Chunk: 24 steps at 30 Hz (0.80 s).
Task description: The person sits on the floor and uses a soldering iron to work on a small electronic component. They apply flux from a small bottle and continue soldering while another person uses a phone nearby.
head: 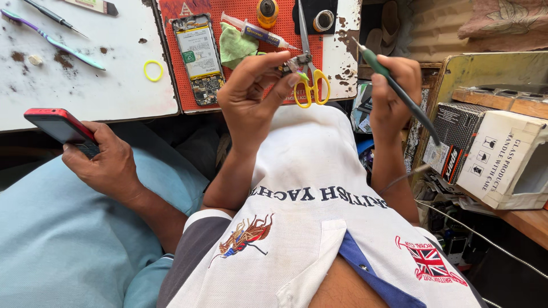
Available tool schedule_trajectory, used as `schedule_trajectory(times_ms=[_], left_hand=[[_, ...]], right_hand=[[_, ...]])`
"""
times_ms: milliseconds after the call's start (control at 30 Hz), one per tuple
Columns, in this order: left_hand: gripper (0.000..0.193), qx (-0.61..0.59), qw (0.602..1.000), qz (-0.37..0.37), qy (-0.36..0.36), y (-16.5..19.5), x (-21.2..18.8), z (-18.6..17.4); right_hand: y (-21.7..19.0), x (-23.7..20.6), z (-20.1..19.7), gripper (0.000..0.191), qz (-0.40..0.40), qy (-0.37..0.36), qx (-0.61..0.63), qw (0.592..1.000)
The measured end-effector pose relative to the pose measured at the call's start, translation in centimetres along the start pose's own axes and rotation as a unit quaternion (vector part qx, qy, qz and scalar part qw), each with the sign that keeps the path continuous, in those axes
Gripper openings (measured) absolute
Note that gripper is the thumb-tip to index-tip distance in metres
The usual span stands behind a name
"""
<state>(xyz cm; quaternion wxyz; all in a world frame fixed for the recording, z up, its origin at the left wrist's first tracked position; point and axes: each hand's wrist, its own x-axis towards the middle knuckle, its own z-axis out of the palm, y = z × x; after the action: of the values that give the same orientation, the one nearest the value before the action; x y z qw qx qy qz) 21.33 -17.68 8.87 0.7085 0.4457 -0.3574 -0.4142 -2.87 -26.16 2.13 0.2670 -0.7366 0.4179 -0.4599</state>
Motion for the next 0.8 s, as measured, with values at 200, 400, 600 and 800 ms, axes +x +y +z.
schedule_trajectory(times_ms=[200, 400, 600, 800], left_hand=[[0.031, -0.007, 1.000, 0.002, 0.019, -3.3, 0.6, -1.5], [0.028, -0.106, 0.981, -0.151, 0.060, -9.6, 3.0, 0.2], [0.024, -0.083, 0.988, -0.122, 0.046, -12.2, 4.3, 1.0], [0.022, -0.024, 0.989, -0.133, 0.067, -12.6, 5.0, 1.8]], right_hand=[[1.8, 1.6, 1.3, 0.018, 0.040, -0.019, 0.031, 0.999], [1.3, 2.2, 1.3, 0.022, 0.162, 0.047, 0.349, 0.922], [-0.4, 0.3, -1.9, 0.031, 0.240, 0.048, 0.723, 0.645], [-0.6, -0.9, -3.3, 0.030, 0.213, 0.036, 0.767, 0.604]])
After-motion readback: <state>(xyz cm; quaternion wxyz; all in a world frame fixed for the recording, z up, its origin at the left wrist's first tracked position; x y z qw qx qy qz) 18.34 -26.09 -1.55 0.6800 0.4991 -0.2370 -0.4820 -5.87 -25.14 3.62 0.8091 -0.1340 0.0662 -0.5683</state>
